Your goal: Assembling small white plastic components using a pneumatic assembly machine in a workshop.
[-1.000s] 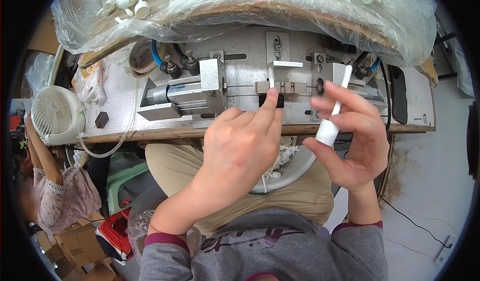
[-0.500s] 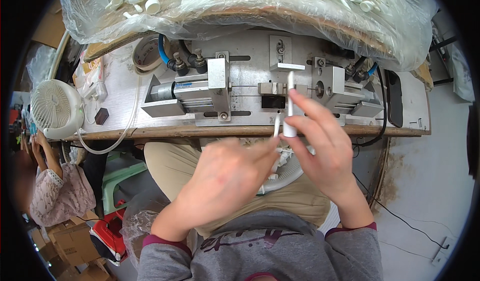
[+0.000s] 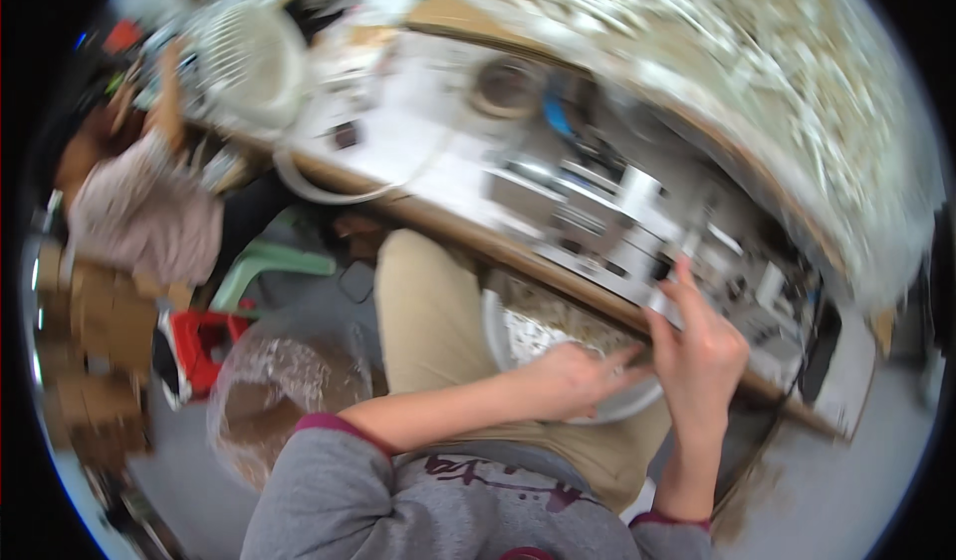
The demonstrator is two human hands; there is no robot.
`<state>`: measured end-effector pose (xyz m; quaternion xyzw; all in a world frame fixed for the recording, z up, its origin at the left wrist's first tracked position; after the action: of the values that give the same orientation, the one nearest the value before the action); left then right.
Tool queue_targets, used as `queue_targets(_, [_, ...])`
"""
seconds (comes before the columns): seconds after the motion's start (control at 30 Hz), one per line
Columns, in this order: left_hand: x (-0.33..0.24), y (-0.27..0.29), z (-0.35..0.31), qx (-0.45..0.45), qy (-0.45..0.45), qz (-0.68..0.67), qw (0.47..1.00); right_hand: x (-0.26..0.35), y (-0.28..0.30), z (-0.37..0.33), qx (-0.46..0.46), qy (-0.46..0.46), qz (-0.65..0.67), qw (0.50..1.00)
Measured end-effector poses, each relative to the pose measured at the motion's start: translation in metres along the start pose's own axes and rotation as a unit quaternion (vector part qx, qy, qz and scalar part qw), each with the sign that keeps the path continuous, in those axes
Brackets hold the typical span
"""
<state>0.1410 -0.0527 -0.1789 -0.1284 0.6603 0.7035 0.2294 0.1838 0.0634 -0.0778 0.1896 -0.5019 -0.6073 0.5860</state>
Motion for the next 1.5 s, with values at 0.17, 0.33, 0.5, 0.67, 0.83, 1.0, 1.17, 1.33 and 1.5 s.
queue_targets(0.17, [-0.003,0.000,-0.021,-0.108,-0.063,0.037,0.991,-0.013,-0.005,-0.015,-0.043,-0.081,0.110,0.990])
queue_targets(0.33, [0.005,0.007,-0.086,-0.160,0.010,0.010,0.987,-0.007,0.001,-0.022,-0.032,-0.046,0.220,0.974])
queue_targets(0.5, [0.009,0.024,-0.162,-0.148,0.160,0.029,0.976,0.016,-0.040,-0.064,0.218,-0.007,0.308,0.926])
queue_targets(0.67, [0.022,0.021,-0.254,-0.298,0.311,0.035,0.902,-0.024,-0.113,-0.120,0.355,-0.020,0.078,0.931])
queue_targets(0.83, [0.030,-0.024,-0.367,-0.281,0.512,0.116,0.803,-0.089,-0.144,-0.140,0.228,-0.234,0.273,0.905])
queue_targets(1.0, [0.010,-0.144,-0.494,0.037,0.776,-0.003,0.629,-0.117,-0.146,-0.143,0.088,-0.485,0.453,0.743])
queue_targets(1.17, [-0.044,-0.221,-0.577,0.026,0.906,-0.168,0.388,-0.165,-0.149,-0.153,-0.090,-0.478,0.727,0.484])
queue_targets(1.33, [-0.090,-0.252,-0.597,0.152,0.904,-0.189,0.352,-0.156,-0.130,-0.143,-0.203,-0.432,0.802,0.358])
queue_targets(1.5, [-0.130,-0.267,-0.625,0.052,0.915,-0.335,0.220,-0.158,-0.130,-0.136,-0.196,-0.455,0.795,0.350])
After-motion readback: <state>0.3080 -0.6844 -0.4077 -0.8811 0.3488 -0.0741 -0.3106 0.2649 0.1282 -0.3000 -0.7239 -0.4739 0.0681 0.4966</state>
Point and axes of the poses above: each hand's wrist, its own z-axis towards the middle knuckle, its own y-axis out of the back of the hand, x = y × z, the point moved 5 cm from there along z, towards the middle knuckle, and after that the axes turned 6 degrees about z, right-handed, at the moved point
